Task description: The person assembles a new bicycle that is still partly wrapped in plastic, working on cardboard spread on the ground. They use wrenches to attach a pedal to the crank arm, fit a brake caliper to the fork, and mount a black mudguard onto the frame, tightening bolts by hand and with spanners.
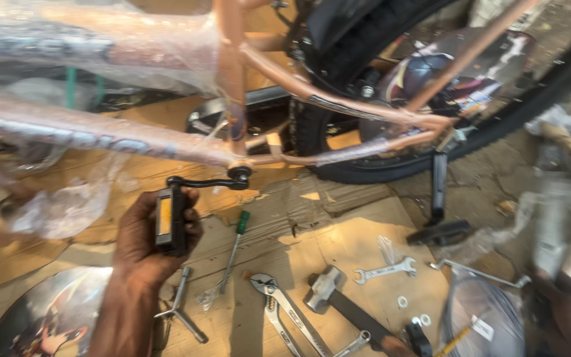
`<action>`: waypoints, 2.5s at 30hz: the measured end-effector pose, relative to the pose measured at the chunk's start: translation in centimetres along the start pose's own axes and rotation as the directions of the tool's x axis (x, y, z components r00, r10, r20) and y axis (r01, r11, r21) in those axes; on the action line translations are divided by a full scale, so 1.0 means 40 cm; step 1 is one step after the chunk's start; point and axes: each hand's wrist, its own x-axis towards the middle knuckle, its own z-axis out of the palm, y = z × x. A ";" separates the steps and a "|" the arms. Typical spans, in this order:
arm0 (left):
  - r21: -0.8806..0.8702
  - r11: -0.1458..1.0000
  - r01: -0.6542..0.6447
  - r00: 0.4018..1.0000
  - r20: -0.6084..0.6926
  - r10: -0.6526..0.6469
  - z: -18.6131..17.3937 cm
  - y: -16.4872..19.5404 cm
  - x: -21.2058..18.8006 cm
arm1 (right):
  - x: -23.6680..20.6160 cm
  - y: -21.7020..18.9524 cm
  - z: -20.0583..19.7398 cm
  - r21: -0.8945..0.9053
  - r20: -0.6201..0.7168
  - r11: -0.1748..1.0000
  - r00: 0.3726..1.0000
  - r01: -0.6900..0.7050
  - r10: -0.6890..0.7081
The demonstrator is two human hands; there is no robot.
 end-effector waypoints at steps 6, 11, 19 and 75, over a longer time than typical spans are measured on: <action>0.092 0.996 0.007 0.998 -0.068 0.000 0.020 -0.002 -0.024 | -0.013 -0.067 0.115 0.427 -0.090 0.892 0.975 -0.148 0.205; 0.459 0.882 -0.104 0.923 -0.287 0.258 0.060 0.009 0.000 | -0.046 -0.499 0.160 0.827 0.102 0.553 0.994 -0.102 0.031; 0.510 0.859 -0.050 0.951 -0.239 0.198 0.054 0.044 -0.009 | -0.107 -0.936 0.359 0.888 0.104 0.460 0.981 -0.017 -0.166; 0.085 0.996 -0.014 0.997 0.082 0.007 0.051 -0.029 -0.053 | -0.252 -1.859 0.672 0.009 0.506 0.400 0.341 0.916 -0.792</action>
